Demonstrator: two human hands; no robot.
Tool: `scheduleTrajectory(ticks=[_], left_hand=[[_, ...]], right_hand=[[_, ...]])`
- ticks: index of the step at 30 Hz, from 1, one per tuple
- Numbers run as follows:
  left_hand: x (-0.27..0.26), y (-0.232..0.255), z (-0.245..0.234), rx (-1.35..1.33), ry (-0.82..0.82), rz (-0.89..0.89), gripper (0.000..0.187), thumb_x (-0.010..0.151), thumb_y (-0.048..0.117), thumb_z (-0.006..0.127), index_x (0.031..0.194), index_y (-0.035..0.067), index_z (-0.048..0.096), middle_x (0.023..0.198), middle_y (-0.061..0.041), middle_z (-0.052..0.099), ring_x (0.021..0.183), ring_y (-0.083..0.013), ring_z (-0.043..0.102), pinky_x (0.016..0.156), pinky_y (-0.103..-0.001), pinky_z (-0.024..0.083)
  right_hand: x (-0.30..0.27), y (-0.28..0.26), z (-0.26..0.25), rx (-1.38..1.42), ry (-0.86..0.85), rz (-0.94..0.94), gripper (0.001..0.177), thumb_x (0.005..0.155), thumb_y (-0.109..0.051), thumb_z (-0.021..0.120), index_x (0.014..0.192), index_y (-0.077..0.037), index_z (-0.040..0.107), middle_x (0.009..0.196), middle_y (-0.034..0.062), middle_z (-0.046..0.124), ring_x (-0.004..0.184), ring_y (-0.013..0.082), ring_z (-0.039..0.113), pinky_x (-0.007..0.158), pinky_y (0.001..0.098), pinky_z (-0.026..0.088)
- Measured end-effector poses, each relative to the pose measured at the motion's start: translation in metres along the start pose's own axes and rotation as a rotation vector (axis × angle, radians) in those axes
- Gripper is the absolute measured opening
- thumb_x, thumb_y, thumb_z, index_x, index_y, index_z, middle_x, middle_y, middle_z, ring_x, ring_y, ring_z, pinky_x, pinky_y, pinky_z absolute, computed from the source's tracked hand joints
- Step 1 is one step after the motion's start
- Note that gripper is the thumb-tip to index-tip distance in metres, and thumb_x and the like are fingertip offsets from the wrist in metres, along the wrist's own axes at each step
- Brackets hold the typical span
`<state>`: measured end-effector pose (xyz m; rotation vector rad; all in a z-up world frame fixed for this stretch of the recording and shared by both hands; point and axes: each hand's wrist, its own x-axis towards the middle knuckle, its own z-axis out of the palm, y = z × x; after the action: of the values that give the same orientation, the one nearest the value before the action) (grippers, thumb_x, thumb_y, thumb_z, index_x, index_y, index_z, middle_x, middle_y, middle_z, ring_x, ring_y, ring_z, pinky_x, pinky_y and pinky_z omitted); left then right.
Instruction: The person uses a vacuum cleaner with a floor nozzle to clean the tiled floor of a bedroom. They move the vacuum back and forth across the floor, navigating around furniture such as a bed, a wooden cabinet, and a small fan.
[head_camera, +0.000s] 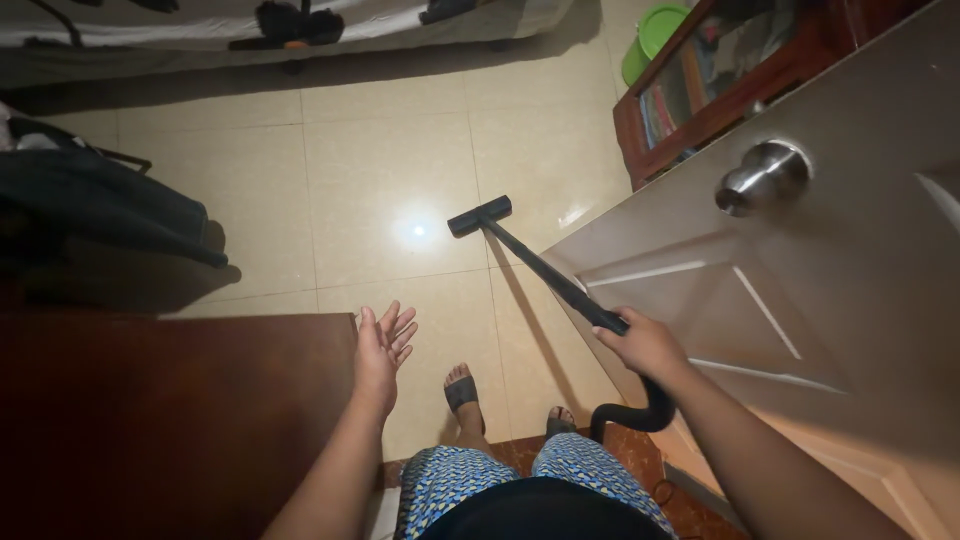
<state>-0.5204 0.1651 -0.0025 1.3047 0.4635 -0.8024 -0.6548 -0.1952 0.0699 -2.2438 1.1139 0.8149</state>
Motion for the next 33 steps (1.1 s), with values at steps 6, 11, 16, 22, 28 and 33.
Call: scheduleTrajectory(ticks=[6, 11, 16, 22, 28, 33], left_hand=[[-0.033, -0.035, 0.035, -0.001, 0.047, 0.037, 0.091, 0.095, 0.071, 0.016, 0.159, 0.008, 0.034, 0.155, -0.013, 0.052, 0.145, -0.0301, 0.047, 0.118, -0.047, 0.03], [-0.07, -0.072, 0.077, -0.079, 0.066, 0.102, 0.09, 0.097, 0.069, 0.015, 0.159, 0.007, 0.034, 0.155, -0.014, 0.052, 0.145, -0.0304, 0.047, 0.118, -0.047, 0.03], [-0.124, -0.136, 0.119, -0.18, 0.078, 0.103, 0.089, 0.097, 0.069, 0.014, 0.159, 0.008, 0.034, 0.156, -0.014, 0.051, 0.145, -0.0306, 0.046, 0.118, -0.047, 0.03], [-0.19, -0.236, 0.128, -0.28, 0.177, 0.056, 0.089, 0.096, 0.069, 0.012, 0.158, 0.009, 0.034, 0.156, -0.013, 0.051, 0.145, -0.031, 0.046, 0.119, -0.046, 0.029], [-0.234, -0.289, 0.116, -0.32, 0.317, 0.036, 0.092, 0.095, 0.071, 0.012, 0.158, 0.008, 0.035, 0.156, -0.014, 0.051, 0.146, -0.031, 0.045, 0.12, -0.048, 0.026], [-0.26, -0.291, 0.115, -0.329, 0.365, 0.067, 0.093, 0.096, 0.072, 0.014, 0.159, 0.006, 0.035, 0.156, -0.014, 0.051, 0.146, -0.0311, 0.045, 0.121, -0.049, 0.025]], right_hand=[[0.002, 0.043, -0.003, -0.033, -0.061, -0.078, 0.052, 0.087, -0.046, 0.071, 0.13, -0.017, 0.066, 0.072, 0.0116, 0.073, 0.058, 0.0211, 0.071, 0.061, 0.0366, 0.057], [-0.011, 0.107, -0.017, -0.113, -0.124, -0.083, 0.055, 0.087, -0.041, 0.074, 0.133, -0.013, 0.061, 0.082, 0.0136, 0.075, 0.06, 0.0236, 0.072, 0.06, 0.038, 0.06], [-0.03, 0.16, -0.023, -0.133, -0.168, -0.101, 0.059, 0.084, -0.036, 0.077, 0.135, -0.013, 0.059, 0.09, 0.0132, 0.075, 0.061, 0.0237, 0.072, 0.06, 0.0383, 0.061], [-0.042, 0.18, -0.017, -0.104, -0.162, -0.244, 0.057, 0.085, -0.039, 0.075, 0.133, -0.013, 0.061, 0.083, 0.0148, 0.074, 0.06, 0.0234, 0.07, 0.06, 0.0379, 0.058], [-0.061, 0.179, 0.005, -0.101, -0.171, -0.31, 0.055, 0.084, -0.041, 0.073, 0.131, -0.015, 0.063, 0.085, 0.0144, 0.074, 0.066, 0.0253, 0.073, 0.066, 0.0386, 0.06], [-0.06, 0.195, 0.031, -0.273, -0.099, -0.542, 0.057, 0.083, -0.048, 0.075, 0.129, -0.015, 0.066, 0.097, 0.0142, 0.074, 0.088, 0.0294, 0.072, 0.08, 0.0425, 0.055]])
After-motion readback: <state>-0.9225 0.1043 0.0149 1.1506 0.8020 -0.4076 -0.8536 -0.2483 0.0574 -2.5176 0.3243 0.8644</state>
